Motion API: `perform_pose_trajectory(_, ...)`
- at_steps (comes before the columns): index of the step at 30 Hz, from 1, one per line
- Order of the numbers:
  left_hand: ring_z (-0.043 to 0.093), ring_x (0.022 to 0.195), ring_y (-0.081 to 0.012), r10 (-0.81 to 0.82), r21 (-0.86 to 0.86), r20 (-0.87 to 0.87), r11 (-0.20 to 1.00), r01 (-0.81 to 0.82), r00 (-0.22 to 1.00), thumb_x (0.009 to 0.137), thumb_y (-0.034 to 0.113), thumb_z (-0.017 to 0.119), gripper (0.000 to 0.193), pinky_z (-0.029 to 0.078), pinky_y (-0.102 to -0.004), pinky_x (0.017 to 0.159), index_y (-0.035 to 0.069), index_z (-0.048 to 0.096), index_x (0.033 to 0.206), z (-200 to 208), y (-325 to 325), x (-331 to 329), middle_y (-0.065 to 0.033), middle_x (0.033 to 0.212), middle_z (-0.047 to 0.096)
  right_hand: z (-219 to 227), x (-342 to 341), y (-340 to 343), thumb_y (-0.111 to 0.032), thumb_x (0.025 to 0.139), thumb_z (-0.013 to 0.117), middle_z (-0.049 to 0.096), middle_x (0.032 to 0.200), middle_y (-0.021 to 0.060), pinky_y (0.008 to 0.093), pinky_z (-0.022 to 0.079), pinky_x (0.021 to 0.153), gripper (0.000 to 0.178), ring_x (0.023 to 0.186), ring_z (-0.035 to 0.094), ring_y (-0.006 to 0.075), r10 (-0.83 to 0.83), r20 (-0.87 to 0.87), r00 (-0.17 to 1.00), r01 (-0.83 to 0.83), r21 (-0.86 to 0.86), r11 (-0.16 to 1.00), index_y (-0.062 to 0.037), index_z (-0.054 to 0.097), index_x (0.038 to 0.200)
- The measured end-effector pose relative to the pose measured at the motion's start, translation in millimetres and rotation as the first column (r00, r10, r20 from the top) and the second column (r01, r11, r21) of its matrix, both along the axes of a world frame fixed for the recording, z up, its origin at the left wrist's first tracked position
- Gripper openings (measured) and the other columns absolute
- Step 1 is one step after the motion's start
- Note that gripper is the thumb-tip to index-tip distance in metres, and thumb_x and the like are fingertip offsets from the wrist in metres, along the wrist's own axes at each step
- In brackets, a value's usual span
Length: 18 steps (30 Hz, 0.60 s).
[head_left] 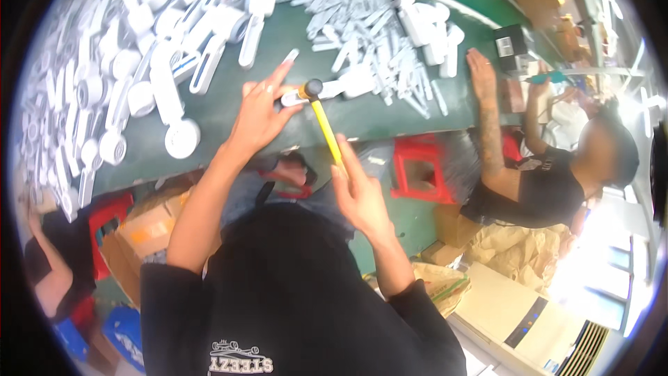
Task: Assembling white plastic handheld fan components using a small hammer and hands on a factory assembly line.
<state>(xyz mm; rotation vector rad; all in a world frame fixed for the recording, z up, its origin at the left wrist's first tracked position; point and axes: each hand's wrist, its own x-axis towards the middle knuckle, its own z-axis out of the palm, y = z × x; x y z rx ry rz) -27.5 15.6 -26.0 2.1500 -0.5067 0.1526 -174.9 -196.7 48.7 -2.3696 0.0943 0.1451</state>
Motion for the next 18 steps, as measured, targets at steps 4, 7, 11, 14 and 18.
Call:
perform_pose_trajectory(4, 0.068, 0.107, -0.0202, -0.073, 0.077, 0.135, 0.995, 0.062, 0.988, 0.09, 0.017, 0.08, 0.05, 0.04, -0.0387, 0.092, 0.016, 0.071, 0.139, -0.3, 13.3, -8.6, -0.0017, 0.12, 0.078, 13.9, 49.8, -74.9, -0.025, 0.096, 0.078, 0.076, 0.092, 0.0246, 0.043, 0.06, 0.077, 0.069, 0.085, 0.079, 0.0327, -0.367, 0.189, 0.911, 0.377, -0.022, 0.926, -0.0077, 0.05, 0.157)
perform_pose_trajectory(7, 0.069, 0.106, -0.0246, -0.087, 0.1, 0.224, 0.993, 0.066, 0.971, 0.091, 0.014, 0.078, 0.038, 0.044, -0.0398, 0.088, 0.014, 0.076, 0.129, 17.3, 9.2, -13.9, -0.0039, 0.121, 0.078, 10.9, 127.6, -165.7, -0.042, 0.092, 0.078, 0.074, 0.111, 0.0325, 0.0488, 0.058, 0.092, 0.073, 0.108, 0.071, 0.0482, -0.426, 0.351, 0.834, 0.538, -0.345, 0.769, 0.0022, 0.058, 0.147)
perform_pose_trajectory(11, 0.071, 0.105, -0.0306, -0.014, 0.062, 0.297, 0.998, -0.004, 0.955, 0.09, 0.008, 0.077, 0.034, 0.055, -0.0423, 0.089, 0.009, 0.077, 0.124, 38.4, 31.7, -59.4, -0.0092, 0.119, 0.078, -42.5, 199.2, -221.5, -0.042, 0.089, 0.077, 0.074, 0.099, 0.0322, 0.0545, 0.057, 0.086, 0.055, 0.1, 0.074, 0.0483, -0.457, 0.278, 0.845, 0.532, -0.346, 0.773, 0.0061, 0.073, 0.115)
perform_pose_trajectory(14, 0.073, 0.101, -0.0314, 0.135, -0.047, 0.311, 0.991, -0.127, 0.941, 0.086, 0.0, 0.079, 0.034, 0.058, -0.0391, 0.088, 0.006, 0.078, 0.12, 81.0, 53.3, -82.1, -0.0122, 0.117, 0.078, -57.7, 200.5, -280.8, -0.038, 0.096, 0.065, 0.075, 0.08, 0.0226, 0.0525, 0.057, 0.069, 0.042, 0.078, 0.075, 0.0416, 0.027, 0.302, 0.953, 0.259, -0.859, 0.442, 0.0003, 0.078, 0.087)
perform_pose_trajectory(18, 0.072, 0.09, -0.0176, 0.68, -0.178, 0.155, 0.733, -0.657, 0.717, 0.088, 0.005, 0.083, 0.038, 0.056, -0.0299, 0.081, 0.005, 0.078, 0.125, 119.6, 154.7, -96.8, -0.0094, 0.108, 0.079, -20.4, 169.5, -290.6, -0.019, 0.098, 0.073, 0.076, 0.114, 0.0262, 0.0457, 0.057, 0.091, 0.041, 0.101, 0.074, 0.0371, -0.043, 0.781, 0.623, 0.423, -0.29, 0.859, 0.0076, 0.069, 0.129)
